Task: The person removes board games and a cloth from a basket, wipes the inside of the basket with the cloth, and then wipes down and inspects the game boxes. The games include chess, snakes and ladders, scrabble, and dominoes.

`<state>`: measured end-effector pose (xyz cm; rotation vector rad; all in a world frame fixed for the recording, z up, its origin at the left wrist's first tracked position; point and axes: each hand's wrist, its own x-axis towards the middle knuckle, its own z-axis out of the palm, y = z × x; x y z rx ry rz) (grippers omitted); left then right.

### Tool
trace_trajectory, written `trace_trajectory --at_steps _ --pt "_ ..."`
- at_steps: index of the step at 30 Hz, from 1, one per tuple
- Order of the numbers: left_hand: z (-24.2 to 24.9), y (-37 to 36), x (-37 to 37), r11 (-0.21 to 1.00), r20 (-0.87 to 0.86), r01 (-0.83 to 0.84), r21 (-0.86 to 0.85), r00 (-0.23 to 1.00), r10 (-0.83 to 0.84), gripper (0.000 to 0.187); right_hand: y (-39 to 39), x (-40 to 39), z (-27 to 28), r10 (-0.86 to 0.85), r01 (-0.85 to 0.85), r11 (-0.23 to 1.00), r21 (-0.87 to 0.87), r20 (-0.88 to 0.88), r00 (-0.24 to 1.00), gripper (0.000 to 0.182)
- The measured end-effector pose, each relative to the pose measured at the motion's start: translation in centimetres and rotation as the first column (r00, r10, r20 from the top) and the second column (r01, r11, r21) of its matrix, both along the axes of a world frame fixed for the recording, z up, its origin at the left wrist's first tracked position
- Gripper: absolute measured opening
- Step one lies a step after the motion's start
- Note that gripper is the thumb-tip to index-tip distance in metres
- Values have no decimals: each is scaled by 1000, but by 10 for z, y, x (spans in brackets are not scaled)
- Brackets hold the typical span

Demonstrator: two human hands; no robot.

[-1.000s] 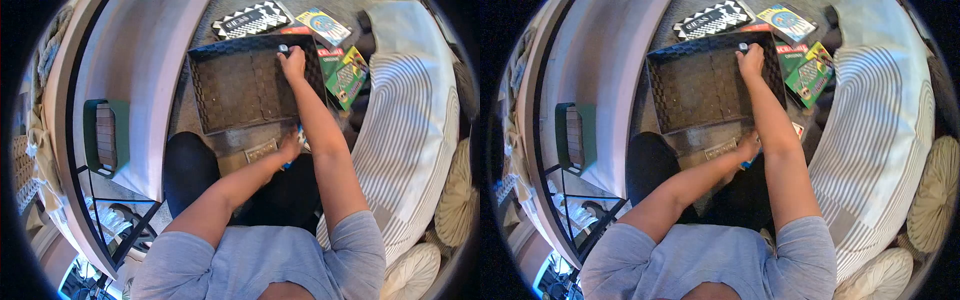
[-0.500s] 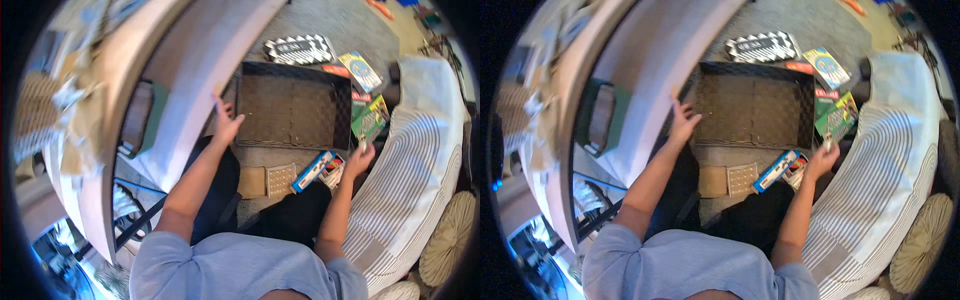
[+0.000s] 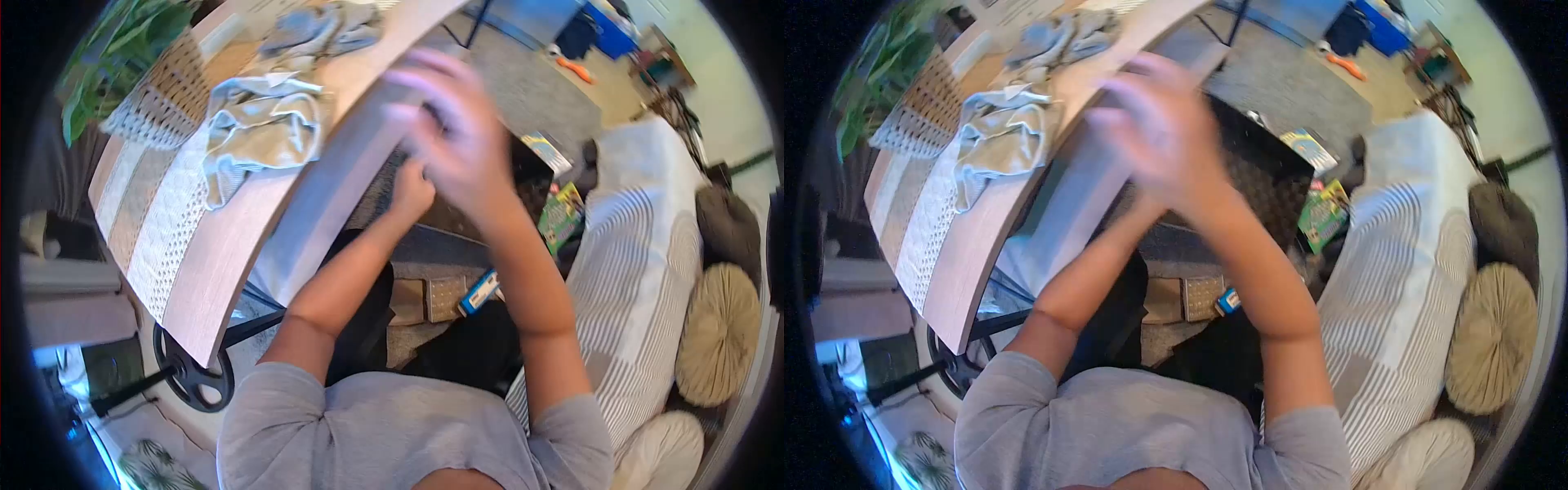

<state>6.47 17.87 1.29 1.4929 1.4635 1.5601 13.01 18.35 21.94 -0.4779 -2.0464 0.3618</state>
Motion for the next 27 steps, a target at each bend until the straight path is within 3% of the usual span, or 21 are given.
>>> trace_trajectory --at_steps 1,2,4,5,7,8,10,11,12,14,15,16,17,18,19,21,22,23,24,25,27 --pt "9 3 -2 979 -339 -71 189 931 133 55 -5 -34 10 62 -61 992 111 -3 998 40" --pt "32 6 -10 971 -289 143 192 954 -84 57 -16 -63 15 140 -138 988 68 -36 989 50" --pt "106 -4 -6 990 -506 136 48 858 -94 70 -35 -105 18 77 -77 997 -2 118 990 52" --pt "136 -11 -1 984 -510 173 52 852 -123 70 -38 -120 16 57 -46 997 -58 195 979 47" --pt "174 -27 9 953 -851 203 223 518 89 71 -33 -129 17 126 -53 986 -156 510 851 32" --pt "172 -29 10 915 -898 278 292 408 163 57 -33 -130 14 103 -29 988 -152 510 854 32" --pt "158 -49 21 893 -899 352 281 421 117 52 -38 -126 11 53 -56 998 0 298 953 18" --pt "145 -62 28 876 -901 402 268 427 80 51 -39 -117 11 40 -43 999 5 300 953 18" --pt "110 -70 36 884 -940 425 195 337 45 62 -43 -102 18 105 -96 992 -84 109 988 14" --pt "27 -81 41 853 -968 513 95 248 -41 57 -48 -71 23 146 -201 948 -245 -223 964 10" --pt "4 -91 43 793 -782 607 -53 468 -411 54 -48 -53 24 126 -244 916 -319 -350 928 9" --pt "-7 -99 46 673 -425 726 -138 570 -703 52 -47 -29 28 135 -294 848 -440 -358 924 11" --pt "-4 -100 49 672 -425 728 -135 570 -703 52 -45 -2 32 145 -340 762 -551 -367 919 13" --pt "3 -103 50 677 -853 718 -164 241 -462 51 -48 22 33 118 -514 624 -589 -578 807 18" --pt "12 -105 52 691 -981 700 -179 -181 -71 52 -51 49 32 45 -677 473 -563 -752 657 23" --pt "30 -91 64 767 -999 641 -34 2 -46 51 -46 120 15 131 -812 446 -377 -870 475 35" --pt "36 -76 71 831 -993 557 -2 99 -69 53 -49 155 21 294 -963 199 -181 -927 235 39" --pt "81 -71 73 915 -988 393 -98 -146 -43 55 -57 186 23 110 -864 412 -289 -926 361 40" --pt "87 -51 68 925 -995 366 102 60 86 56 -64 212 25 -93 -708 579 -405 -895 436 41" --pt "107 -41 62 951 -987 268 154 92 133 61 -72 232 27 -175 -622 665 -413 -896 408 42" --pt "141 -22 42 993 -930 105 57 369 15 81 -81 253 23 -246 -526 741 -417 -898 365 43"
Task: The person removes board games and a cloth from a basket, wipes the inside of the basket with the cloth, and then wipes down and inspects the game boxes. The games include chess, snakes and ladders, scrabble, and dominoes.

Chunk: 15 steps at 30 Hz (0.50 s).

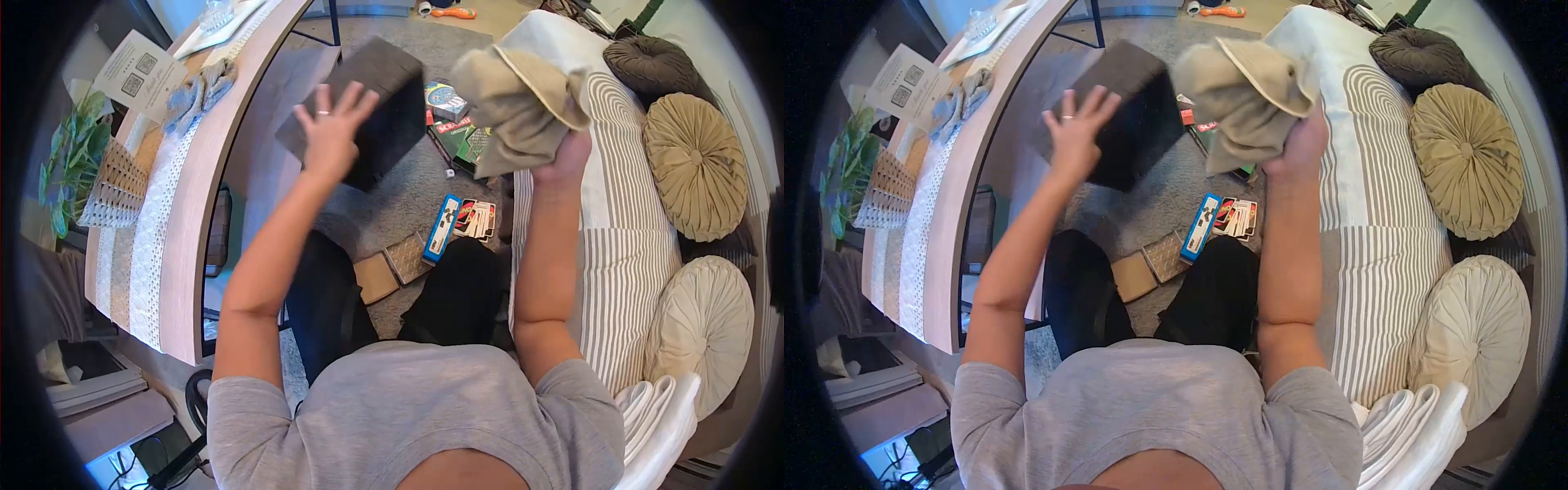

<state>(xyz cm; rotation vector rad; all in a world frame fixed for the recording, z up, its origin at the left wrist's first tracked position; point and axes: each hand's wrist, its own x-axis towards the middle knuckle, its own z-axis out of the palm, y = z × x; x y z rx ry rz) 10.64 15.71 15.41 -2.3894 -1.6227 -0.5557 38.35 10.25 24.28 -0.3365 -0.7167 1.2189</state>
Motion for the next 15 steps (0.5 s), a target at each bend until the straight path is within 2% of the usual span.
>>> trace_trajectory --at_steps 2,4,5,7,8,9,10,11,12,14,15 --pt "3 14 -28 996 339 -61 -63 937 79 87 -5 10 -24 -126 139 979 -146 92 988 41" --pt "12 8 -54 990 537 34 -138 843 46 87 -8 -16 -42 -123 164 956 -245 174 977 33" --pt "17 -1 -55 990 525 35 -135 850 42 87 -6 -37 -49 -144 197 932 -305 187 972 28" --pt "23 -28 -59 969 775 244 -44 620 -121 85 16 -81 -73 -20 100 956 -275 280 960 18" --pt "29 -40 -57 969 768 241 -45 628 -120 85 25 -108 -76 -103 164 980 -116 410 906 17" --pt "36 -54 -52 957 866 282 -71 493 -81 83 34 -135 -78 -278 247 960 130 530 801 19" --pt "43 -65 -46 941 938 329 -86 344 -35 82 42 -159 -90 -225 122 972 203 628 745 27" --pt "48 -76 -41 941 951 323 -104 309 -1 83 47 -178 -97 -426 -26 860 510 743 516 42" --pt "51 -84 -38 938 949 330 -104 315 -6 83 32 -191 -102 -567 -130 820 558 823 -44 54" --pt "56 -98 -36 922 976 374 -104 215 23 88 32 -193 -107 -760 -203 648 734 640 -110 58" --pt "60 -101 -38 907 991 408 -100 118 56 88 40 -187 -103 -762 -195 647 737 637 -118 58"
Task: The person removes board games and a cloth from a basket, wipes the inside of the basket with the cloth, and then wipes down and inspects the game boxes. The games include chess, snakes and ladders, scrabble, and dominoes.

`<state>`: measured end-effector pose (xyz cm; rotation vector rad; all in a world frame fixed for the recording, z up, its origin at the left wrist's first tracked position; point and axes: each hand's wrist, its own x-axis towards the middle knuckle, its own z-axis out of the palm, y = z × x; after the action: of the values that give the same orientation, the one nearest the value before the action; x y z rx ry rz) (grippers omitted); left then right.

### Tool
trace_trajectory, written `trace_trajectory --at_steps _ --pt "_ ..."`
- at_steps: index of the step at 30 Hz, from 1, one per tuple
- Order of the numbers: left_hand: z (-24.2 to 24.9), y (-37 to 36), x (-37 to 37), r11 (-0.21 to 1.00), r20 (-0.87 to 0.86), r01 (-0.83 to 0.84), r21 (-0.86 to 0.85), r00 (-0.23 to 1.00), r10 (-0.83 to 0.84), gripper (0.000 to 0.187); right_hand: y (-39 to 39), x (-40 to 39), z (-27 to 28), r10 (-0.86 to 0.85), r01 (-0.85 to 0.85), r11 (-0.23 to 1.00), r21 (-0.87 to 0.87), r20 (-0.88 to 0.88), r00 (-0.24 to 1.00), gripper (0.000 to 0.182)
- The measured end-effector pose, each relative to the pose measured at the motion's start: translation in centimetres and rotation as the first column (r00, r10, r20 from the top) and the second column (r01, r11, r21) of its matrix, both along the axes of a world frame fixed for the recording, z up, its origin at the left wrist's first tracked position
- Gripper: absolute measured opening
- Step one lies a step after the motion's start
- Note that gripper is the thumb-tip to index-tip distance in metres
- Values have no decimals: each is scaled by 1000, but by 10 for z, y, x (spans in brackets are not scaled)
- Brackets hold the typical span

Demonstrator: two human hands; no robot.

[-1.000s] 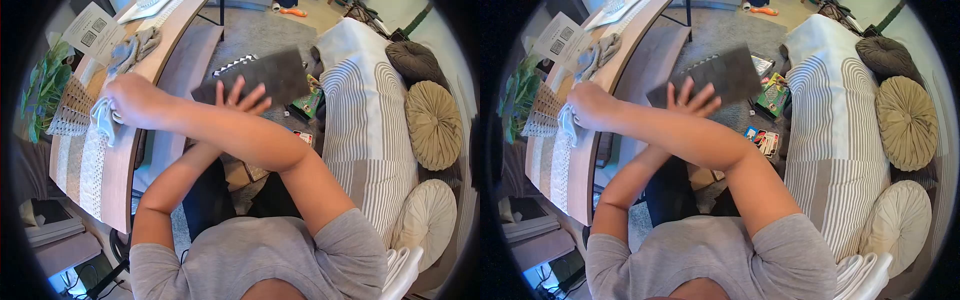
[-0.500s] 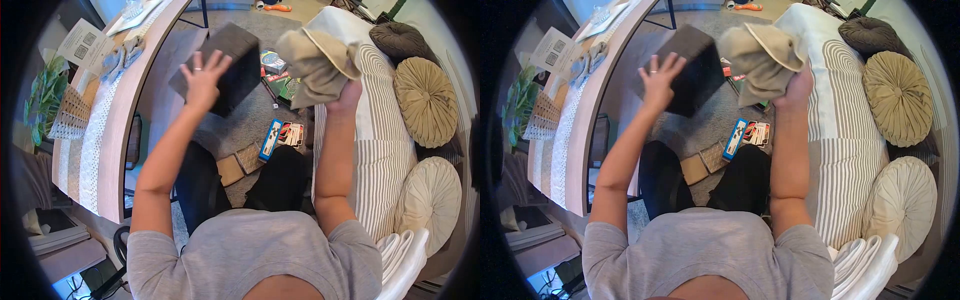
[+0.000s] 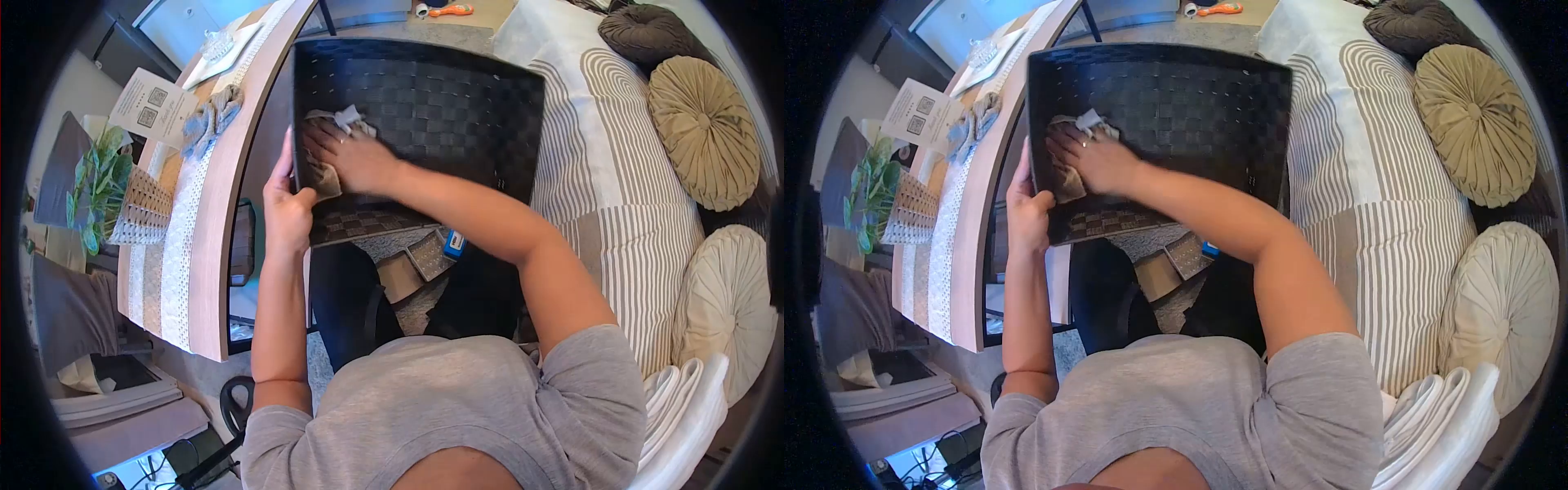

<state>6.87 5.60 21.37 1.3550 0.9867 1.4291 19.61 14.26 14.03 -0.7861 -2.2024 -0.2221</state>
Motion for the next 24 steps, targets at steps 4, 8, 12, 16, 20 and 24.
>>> trace_trajectory --at_steps 4,8,12,16,20,24 --pt "6 -15 3 996 128 -18 -89 991 29 87 46 26 55 -129 111 974 -199 -79 988 49" --pt "17 -17 -1 1000 119 -1 -13 993 2 87 4 -13 30 -3 9 999 35 -163 987 42" --pt "18 -19 -16 999 78 -14 -37 997 17 87 -28 17 16 378 -378 924 -50 254 890 37" --pt "23 -22 -5 999 70 1 49 998 -4 86 5 27 53 213 -306 919 247 342 915 39" --pt "34 -29 -3 990 -16 -42 132 999 45 84 35 51 83 -34 26 987 161 50 998 41" --pt "30 -38 -20 980 -4 -149 134 988 151 80 46 125 54 -182 182 981 64 4 983 50"
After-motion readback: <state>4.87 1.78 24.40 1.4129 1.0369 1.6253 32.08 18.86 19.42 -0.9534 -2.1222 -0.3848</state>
